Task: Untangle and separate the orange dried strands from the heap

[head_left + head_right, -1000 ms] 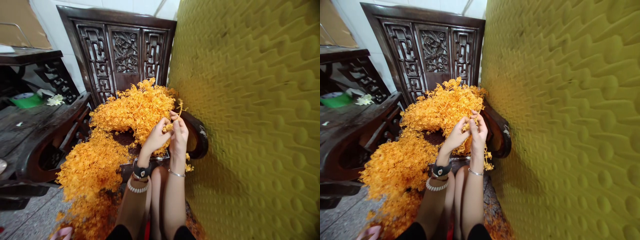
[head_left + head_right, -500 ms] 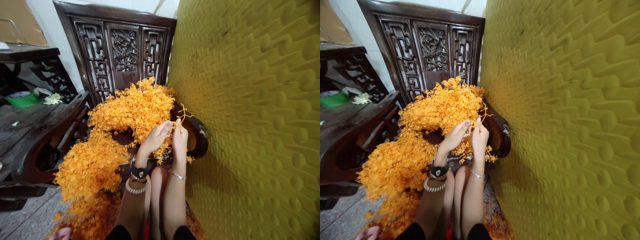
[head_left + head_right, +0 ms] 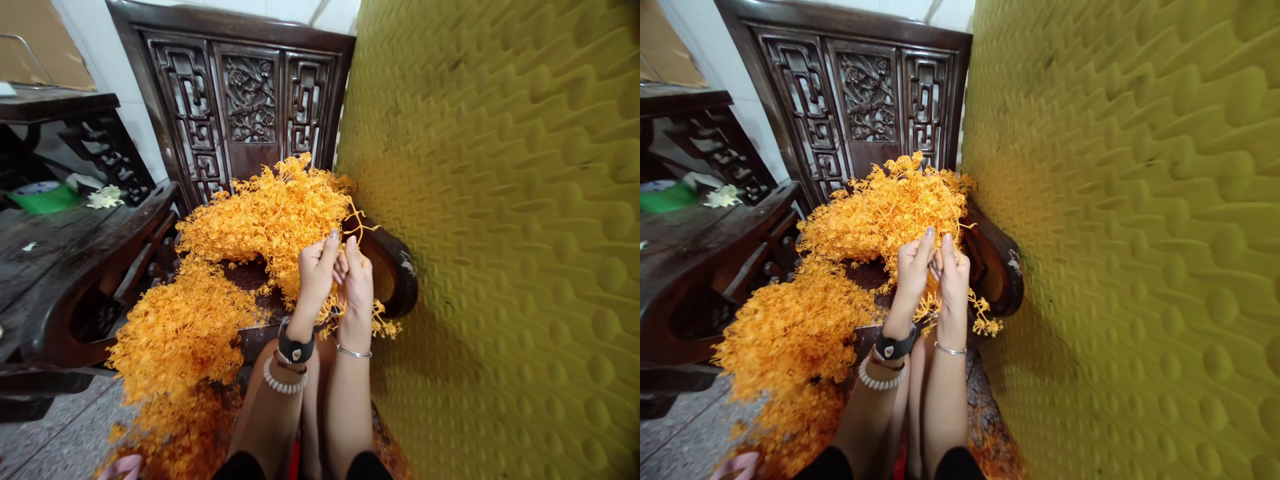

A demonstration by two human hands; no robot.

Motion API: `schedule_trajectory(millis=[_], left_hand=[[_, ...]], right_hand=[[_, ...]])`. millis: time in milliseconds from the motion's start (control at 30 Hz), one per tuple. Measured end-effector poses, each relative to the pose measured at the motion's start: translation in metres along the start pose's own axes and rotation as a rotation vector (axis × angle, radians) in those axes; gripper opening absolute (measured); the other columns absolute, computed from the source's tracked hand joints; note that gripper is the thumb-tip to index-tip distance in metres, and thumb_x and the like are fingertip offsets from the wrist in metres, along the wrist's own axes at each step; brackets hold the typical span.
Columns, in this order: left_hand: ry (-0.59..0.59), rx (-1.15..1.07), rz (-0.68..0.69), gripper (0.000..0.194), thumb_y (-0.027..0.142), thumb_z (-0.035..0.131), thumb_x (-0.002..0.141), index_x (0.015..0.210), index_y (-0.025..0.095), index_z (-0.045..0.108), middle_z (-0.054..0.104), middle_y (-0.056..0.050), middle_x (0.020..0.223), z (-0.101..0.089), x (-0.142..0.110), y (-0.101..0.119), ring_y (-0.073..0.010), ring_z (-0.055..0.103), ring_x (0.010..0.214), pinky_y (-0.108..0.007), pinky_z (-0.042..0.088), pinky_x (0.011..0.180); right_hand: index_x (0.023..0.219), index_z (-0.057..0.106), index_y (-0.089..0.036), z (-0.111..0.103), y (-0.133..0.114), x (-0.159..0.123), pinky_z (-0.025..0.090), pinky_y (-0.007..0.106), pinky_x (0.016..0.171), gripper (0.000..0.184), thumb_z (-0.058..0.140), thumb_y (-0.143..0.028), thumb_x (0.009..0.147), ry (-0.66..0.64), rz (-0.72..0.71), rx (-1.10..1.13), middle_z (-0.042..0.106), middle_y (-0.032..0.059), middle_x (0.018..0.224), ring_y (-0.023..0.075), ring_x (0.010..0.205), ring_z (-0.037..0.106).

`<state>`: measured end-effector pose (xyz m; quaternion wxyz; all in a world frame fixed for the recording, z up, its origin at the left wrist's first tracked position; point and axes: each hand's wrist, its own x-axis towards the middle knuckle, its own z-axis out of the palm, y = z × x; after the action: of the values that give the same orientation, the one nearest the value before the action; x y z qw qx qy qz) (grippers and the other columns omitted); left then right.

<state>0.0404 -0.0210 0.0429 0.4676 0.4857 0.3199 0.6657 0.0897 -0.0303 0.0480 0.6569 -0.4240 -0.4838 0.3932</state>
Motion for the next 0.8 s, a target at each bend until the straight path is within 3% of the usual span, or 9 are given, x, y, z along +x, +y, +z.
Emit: schedule_trajectory(millis=[100,233,267,333,433,533,600,700,800], left_hand=[[0.067,-0.263,-0.072,0.052,0.050,0.051,0.083,0.047,0.018,0.033,0.030,0.006,0.042,0.006,-0.001,0.002,-0.0051,0.028,0.038,-0.021,0.022,0.038],[0.270,-0.517,-0.083,0.049,0.047,0.043,0.089,0.053,0.019,0.027,0.019,0.008,0.048,-0.012,0.008,0.009,-0.0052,0.016,0.039,-0.020,0.019,0.037],[0.338,-0.553,-0.049,0.046,0.046,0.042,0.090,0.055,0.018,0.030,0.019,0.007,0.050,-0.018,0.011,0.012,-0.0054,0.015,0.040,-0.019,0.018,0.037],[0.353,-0.561,0.011,0.035,0.042,0.046,0.089,0.064,0.018,0.044,0.023,0.007,0.053,-0.026,0.013,0.017,-0.0056,0.016,0.041,-0.019,0.017,0.037],[0.171,-0.507,0.036,0.019,0.038,0.048,0.089,0.086,0.021,0.055,0.028,0.007,0.055,-0.026,0.010,0.021,-0.0060,0.021,0.043,-0.019,0.020,0.039],[-0.024,-0.365,0.013,0.020,0.038,0.046,0.090,0.082,0.021,0.051,0.033,0.006,0.056,-0.019,0.005,0.016,-0.0065,0.027,0.045,-0.019,0.025,0.042],[-0.214,-0.168,-0.007,0.027,0.041,0.043,0.090,0.074,0.020,0.047,0.038,0.004,0.059,-0.015,0.003,0.012,-0.0071,0.033,0.048,-0.021,0.028,0.046],[-0.508,0.213,0.074,0.035,0.048,0.045,0.087,0.069,0.018,0.047,0.045,0.002,0.064,-0.015,-0.001,0.012,-0.0096,0.042,0.058,-0.024,0.035,0.057],[-0.675,0.525,0.126,0.038,0.055,0.060,0.074,0.073,0.018,0.051,0.048,0.002,0.065,-0.016,-0.004,0.013,-0.0115,0.042,0.061,-0.025,0.034,0.059]], right_hand=[[0.044,0.028,-0.020,0.004,-0.003,-0.001,0.014,0.024,0.037,0.058,0.048,-0.060,0.080,0.012,0.003,0.246,0.026,-0.0078,0.039,0.0038,0.034,0.017],[0.049,0.015,-0.019,-0.016,-0.004,0.006,0.018,0.023,0.037,0.058,0.044,-0.052,0.086,0.105,-0.123,0.487,0.016,-0.0081,0.040,0.0053,0.034,0.013],[0.050,0.013,-0.018,-0.023,-0.005,0.008,0.018,0.023,0.038,0.057,0.042,-0.050,0.088,0.126,-0.146,0.524,0.014,-0.0079,0.040,0.0055,0.034,0.013],[0.051,0.013,-0.018,-0.032,-0.006,0.011,0.017,0.022,0.038,0.057,0.040,-0.050,0.089,0.135,-0.132,0.523,0.014,-0.0078,0.039,0.0056,0.033,0.013],[0.048,0.023,-0.018,-0.029,-0.009,0.009,0.011,0.024,0.038,0.055,0.045,-0.053,0.086,0.125,-0.083,0.465,0.017,-0.0086,0.039,0.0048,0.033,0.013],[0.051,0.038,-0.019,-0.016,-0.010,0.004,0.008,0.024,0.040,0.048,0.050,-0.052,0.083,0.180,-0.117,0.445,0.021,-0.0091,0.042,0.0046,0.036,0.013],[0.056,0.044,-0.019,-0.009,-0.010,0.003,0.010,0.024,0.041,0.043,0.051,-0.052,0.082,0.237,-0.132,0.407,0.024,-0.0089,0.044,0.0050,0.038,0.016],[0.060,0.045,-0.020,-0.009,-0.004,0.005,0.015,0.025,0.041,0.039,0.048,-0.052,0.082,0.374,-0.139,0.337,0.027,-0.0078,0.049,0.0058,0.039,0.021],[0.059,0.037,-0.022,-0.017,0.003,0.010,0.017,0.026,0.040,0.042,0.044,-0.057,0.081,0.421,-0.122,0.345,0.024,-0.0075,0.050,0.0071,0.039,0.022]])
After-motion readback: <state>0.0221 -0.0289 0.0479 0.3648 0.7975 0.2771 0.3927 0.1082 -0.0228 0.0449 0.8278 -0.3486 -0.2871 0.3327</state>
